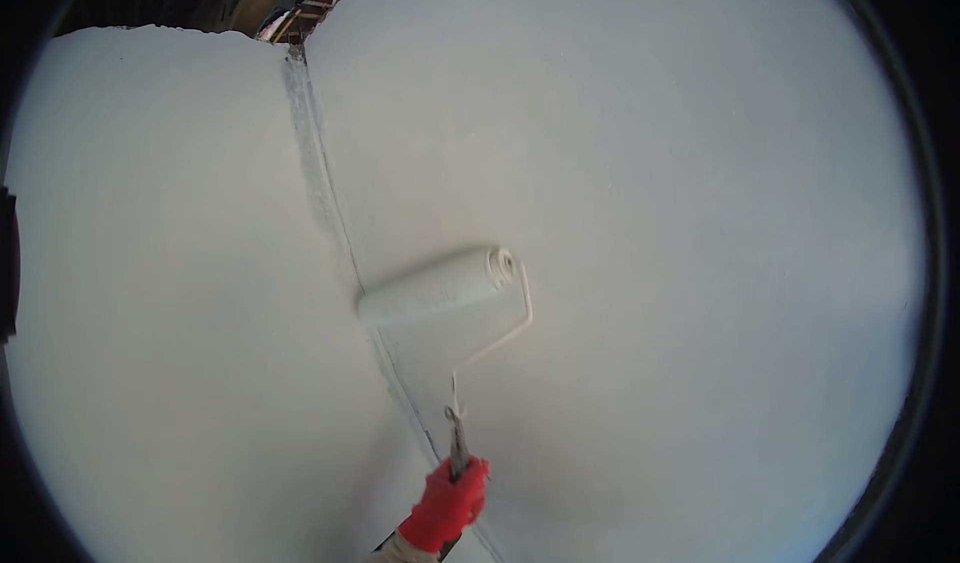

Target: The person paints a wall and an upper corner area using a paint roller, moving it in vertical and angled strokes to cover the surface with white paint.

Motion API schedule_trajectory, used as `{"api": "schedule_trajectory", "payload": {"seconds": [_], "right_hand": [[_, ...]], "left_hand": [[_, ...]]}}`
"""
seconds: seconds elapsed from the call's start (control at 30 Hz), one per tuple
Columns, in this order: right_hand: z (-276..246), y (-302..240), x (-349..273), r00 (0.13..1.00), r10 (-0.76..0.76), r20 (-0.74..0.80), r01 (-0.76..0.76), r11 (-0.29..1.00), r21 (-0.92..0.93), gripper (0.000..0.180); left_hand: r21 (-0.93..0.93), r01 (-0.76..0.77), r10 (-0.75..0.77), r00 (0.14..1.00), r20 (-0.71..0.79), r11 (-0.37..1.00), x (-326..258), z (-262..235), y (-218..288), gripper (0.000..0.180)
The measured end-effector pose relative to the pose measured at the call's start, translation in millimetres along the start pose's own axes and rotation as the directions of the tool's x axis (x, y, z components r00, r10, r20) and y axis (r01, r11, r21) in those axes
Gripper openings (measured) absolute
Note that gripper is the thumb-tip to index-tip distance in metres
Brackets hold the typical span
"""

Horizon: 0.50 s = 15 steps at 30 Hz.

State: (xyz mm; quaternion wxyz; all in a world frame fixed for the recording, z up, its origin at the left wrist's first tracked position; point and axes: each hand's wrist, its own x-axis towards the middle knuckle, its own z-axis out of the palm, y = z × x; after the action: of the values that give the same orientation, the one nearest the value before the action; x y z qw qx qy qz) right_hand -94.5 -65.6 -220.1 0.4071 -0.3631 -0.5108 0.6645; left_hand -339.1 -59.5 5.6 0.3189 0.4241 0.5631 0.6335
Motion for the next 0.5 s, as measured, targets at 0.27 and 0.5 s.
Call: {"api": "schedule_trajectory", "payload": {"seconds": [0.27, 0.5], "right_hand": [[8.2, -0.1, -0.6, 1.000, 0.002, 0.020, -0.004, 0.997, 0.075, 0.031], [3.0, -23.2, -9.6, 0.996, 0.007, -0.089, 0.002, 0.996, 0.094, 0.029]], "left_hand": [[0.129, -0.495, 0.466, 0.861, 0.203, 0.859, 89.3, -3.6, 266.6, 0.020], [0.069, -0.578, 0.553, 0.805, 0.215, 0.813, 115.7, 35.4, 317.4, 0.026]]}}
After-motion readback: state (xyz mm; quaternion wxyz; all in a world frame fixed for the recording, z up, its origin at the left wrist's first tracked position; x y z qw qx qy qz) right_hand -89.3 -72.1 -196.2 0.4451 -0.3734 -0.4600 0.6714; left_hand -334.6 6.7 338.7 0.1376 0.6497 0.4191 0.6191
